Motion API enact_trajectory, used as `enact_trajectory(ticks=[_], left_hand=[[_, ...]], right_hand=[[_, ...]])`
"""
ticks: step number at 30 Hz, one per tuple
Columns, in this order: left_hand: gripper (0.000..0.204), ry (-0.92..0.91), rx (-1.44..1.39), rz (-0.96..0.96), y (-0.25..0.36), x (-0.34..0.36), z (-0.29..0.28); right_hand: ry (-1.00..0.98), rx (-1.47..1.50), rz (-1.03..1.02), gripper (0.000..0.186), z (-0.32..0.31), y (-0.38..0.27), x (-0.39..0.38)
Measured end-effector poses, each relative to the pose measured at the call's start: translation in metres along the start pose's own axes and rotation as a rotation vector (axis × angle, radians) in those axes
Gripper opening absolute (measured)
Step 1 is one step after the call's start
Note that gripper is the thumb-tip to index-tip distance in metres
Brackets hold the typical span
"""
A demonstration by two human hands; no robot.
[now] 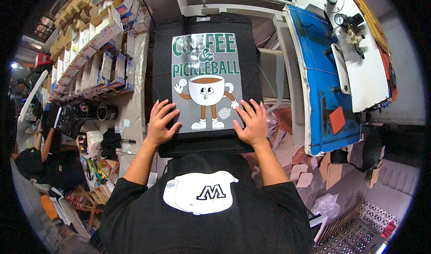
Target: The person places black t-shirts onto a heat press machine, aligns a vinyl transfer sheet with a coffee and pickleball design, and uses a squeegee to smooth the transfer. They then operate the heat press to apply the design and remove the finished shirts.
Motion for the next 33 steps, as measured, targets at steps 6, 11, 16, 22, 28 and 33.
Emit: enact_trajectory(ticks=[6, 11, 16, 22, 28, 33], left_hand=[[0.041, -0.004, -0.003, -0.002, -0.0002, 0.0009, -0.0007], [0.041, -0.007, 0.002, -0.013, 0.0013, 0.0026, -0.0023], [0.043, -0.004, -0.004, -0.011, 0.0015, 0.0026, -0.0010], [0.041, -0.002, -0.008, -0.017, 0.0013, 0.0021, -0.0032], [0.041, -0.011, -0.006, -0.010, 0.0000, 0.0010, -0.0030], [0.041, -0.014, -0.002, -0.010, -0.0009, 0.0034, -0.0006]], right_hand=[[-0.008, 0.004, 0.005, 0.043, -0.0021, -0.0021, 0.0002], [-0.006, 0.012, 0.005, 0.042, -0.0022, -0.0025, 0.0009], [0.002, 0.006, 0.000, 0.042, -0.0029, -0.0023, 0.0016], [-0.002, -0.004, 0.002, 0.042, -0.0008, -0.0029, 0.0015], [0.008, -0.010, -0.007, 0.042, 0.0001, -0.0045, 0.0008], [0.006, -0.017, -0.002, 0.042, -0.0026, -0.0019, 0.0014]])
Point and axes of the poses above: each hand's wrist, its own x-axis towards the middle knuckle, its own z-axis out of the palm, y = z × x, the point moved 8 cm from there along x, towards the middle knuckle, and after that the axes turned 15 degrees about z, right-handed, at the moved point
